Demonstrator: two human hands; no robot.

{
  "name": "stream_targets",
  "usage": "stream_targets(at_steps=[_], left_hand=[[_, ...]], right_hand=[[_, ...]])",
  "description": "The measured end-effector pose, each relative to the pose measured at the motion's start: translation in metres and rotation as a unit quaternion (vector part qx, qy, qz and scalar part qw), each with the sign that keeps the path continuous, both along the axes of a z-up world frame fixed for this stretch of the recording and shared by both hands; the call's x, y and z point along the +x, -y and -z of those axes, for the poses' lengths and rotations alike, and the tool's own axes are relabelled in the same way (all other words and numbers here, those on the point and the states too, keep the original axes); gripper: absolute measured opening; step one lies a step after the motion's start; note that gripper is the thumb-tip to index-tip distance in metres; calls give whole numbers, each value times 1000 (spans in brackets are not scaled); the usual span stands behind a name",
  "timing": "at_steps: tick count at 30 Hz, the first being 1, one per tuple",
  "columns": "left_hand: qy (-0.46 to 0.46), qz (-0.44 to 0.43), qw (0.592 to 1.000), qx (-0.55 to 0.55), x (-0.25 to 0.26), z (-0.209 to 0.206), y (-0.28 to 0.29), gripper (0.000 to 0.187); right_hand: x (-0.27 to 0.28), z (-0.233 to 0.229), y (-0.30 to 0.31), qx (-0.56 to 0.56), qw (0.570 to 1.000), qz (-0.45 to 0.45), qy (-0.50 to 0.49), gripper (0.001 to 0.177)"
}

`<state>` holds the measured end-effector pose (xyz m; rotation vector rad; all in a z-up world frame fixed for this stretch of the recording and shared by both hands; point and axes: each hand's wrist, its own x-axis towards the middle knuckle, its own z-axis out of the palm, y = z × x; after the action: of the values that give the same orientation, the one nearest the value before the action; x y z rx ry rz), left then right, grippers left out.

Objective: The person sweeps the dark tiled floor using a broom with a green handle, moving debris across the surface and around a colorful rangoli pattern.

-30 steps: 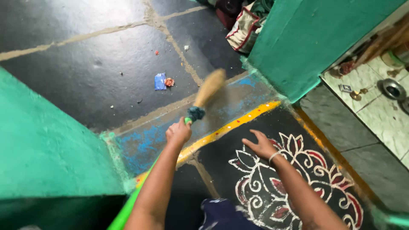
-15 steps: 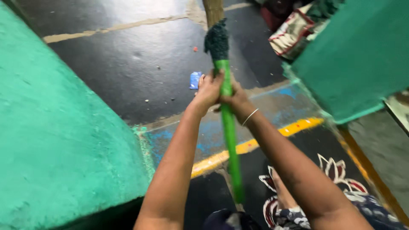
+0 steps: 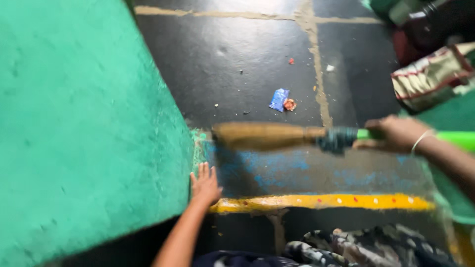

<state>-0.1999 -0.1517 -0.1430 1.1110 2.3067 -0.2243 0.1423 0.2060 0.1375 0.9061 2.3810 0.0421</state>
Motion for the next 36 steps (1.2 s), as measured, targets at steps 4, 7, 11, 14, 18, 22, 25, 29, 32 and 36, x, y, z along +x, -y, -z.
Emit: stream_targets(at_steps=[4, 7, 11, 14, 18, 22, 25, 29, 32, 36], left_hand=[[-26, 84, 994, -58, 10, -6, 46, 101], [-11, 55, 994, -89, 32, -32, 41, 105], [5, -10, 995, -104, 44, -46, 31, 115], [1, -22, 993, -117, 44, -37, 28, 116], [-17, -22, 994, -110, 55, -9, 28, 110], [-45, 15, 988, -149, 52, 13, 21, 109], [-46, 17, 979, -196, 58, 21, 9, 109], [-55, -26, 978, -198, 57, 26, 10, 108], [-29, -98, 985, -137, 46, 33, 0, 79], [-36, -215, 976, 13, 37, 27, -49, 91]], right_hand=[[4, 27, -33, 44, 996, 44, 61, 64], [-4, 24, -50, 139, 989, 30, -44, 68], [-26, 42, -23, 31, 997, 10, -69, 65], [-54, 58, -28, -7, 997, -60, -49, 64], [-94, 61, -70, 47, 997, -16, -64, 69], [-122, 82, -82, -34, 991, 28, -129, 62], [-133, 137, -43, -97, 989, -94, -60, 73], [-140, 160, -75, -142, 983, -37, -107, 73], [-150, 163, -89, -113, 981, 43, -150, 74], [-144, 180, -59, -152, 977, -39, -141, 76]])
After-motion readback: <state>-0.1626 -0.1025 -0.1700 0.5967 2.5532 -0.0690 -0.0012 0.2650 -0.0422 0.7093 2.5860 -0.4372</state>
